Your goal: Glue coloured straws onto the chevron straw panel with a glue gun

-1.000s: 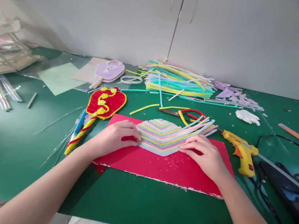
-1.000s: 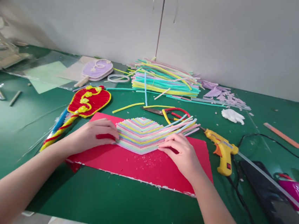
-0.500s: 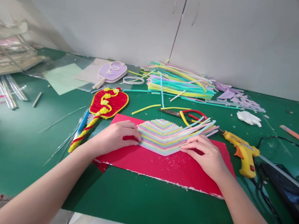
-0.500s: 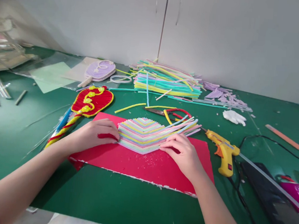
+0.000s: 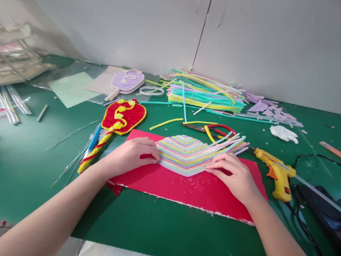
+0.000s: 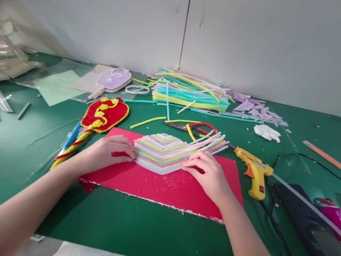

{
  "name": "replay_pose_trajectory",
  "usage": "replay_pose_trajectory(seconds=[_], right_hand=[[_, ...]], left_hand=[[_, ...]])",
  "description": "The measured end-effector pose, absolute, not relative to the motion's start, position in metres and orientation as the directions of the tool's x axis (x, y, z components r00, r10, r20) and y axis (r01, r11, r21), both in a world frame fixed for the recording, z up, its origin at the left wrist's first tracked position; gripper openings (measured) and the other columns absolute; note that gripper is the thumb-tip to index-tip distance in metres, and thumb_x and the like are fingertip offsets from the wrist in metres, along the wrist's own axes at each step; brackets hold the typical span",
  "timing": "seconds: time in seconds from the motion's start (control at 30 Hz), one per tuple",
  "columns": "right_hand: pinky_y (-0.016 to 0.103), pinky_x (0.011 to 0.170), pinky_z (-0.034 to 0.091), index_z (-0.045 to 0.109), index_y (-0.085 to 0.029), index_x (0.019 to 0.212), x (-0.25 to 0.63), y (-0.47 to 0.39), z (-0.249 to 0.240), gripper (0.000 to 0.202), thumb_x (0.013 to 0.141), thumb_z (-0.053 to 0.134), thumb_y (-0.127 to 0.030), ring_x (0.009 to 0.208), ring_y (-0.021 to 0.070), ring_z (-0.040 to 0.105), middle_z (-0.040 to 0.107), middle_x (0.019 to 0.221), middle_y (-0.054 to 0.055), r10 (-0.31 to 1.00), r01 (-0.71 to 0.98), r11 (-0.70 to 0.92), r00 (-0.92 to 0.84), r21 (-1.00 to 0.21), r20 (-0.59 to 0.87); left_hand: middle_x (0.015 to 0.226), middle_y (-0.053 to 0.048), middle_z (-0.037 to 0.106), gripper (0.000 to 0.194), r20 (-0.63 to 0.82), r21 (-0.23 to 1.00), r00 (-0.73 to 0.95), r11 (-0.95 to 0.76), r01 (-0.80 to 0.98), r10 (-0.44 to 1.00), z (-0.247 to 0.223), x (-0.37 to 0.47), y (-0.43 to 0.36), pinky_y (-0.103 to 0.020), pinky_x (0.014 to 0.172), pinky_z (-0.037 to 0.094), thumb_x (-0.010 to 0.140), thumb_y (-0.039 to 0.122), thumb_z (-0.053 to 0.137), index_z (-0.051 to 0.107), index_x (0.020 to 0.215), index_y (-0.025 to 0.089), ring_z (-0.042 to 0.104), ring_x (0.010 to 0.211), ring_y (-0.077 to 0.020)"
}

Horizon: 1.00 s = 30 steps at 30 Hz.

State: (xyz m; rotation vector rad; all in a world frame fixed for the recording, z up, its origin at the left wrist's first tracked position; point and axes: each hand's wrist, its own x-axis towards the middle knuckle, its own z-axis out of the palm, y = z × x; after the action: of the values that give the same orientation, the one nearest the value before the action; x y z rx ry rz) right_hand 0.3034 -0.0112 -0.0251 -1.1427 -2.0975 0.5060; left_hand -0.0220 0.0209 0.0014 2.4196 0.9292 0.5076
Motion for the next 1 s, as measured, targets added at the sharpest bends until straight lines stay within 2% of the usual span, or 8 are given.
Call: replay_pose_trajectory(seconds=[0.5,1.0], right_hand=[[0.032,0.077,0.049,0.069,-0.025,0.084,0.3048,-0.0109,-0.0265,0.007,0.086,0.062,-0.022,0.085,0.0165,0.059,0.062,0.085,0.002,0.838,0.566,0.545,-0.391,-0.619,0.38],[0.031,0.075,0.05,0.07,-0.026,0.081,0.3051,-0.0102,-0.028,0.008,0.086,0.063,-0.026,0.083,0.0167,0.06,0.063,0.082,0.001,0.84,0.58,0.542,-0.375,-0.608,0.392]], left_hand=[[0.094,-0.004,0.067,0.015,0.145,0.607,0.687,-0.613,0.507,0.712,0.0001,-0.0227,0.0218,-0.028,0.084,0.048,0.09,0.023,0.055,0.07,0.089,0.021,0.061,0.09,-0.0151],[0.094,-0.004,0.067,0.013,0.111,0.611,0.673,-0.584,0.534,0.731,0.0006,-0.0184,0.021,-0.03,0.085,0.048,0.089,0.024,0.056,0.068,0.088,0.021,0.061,0.09,-0.0163]])
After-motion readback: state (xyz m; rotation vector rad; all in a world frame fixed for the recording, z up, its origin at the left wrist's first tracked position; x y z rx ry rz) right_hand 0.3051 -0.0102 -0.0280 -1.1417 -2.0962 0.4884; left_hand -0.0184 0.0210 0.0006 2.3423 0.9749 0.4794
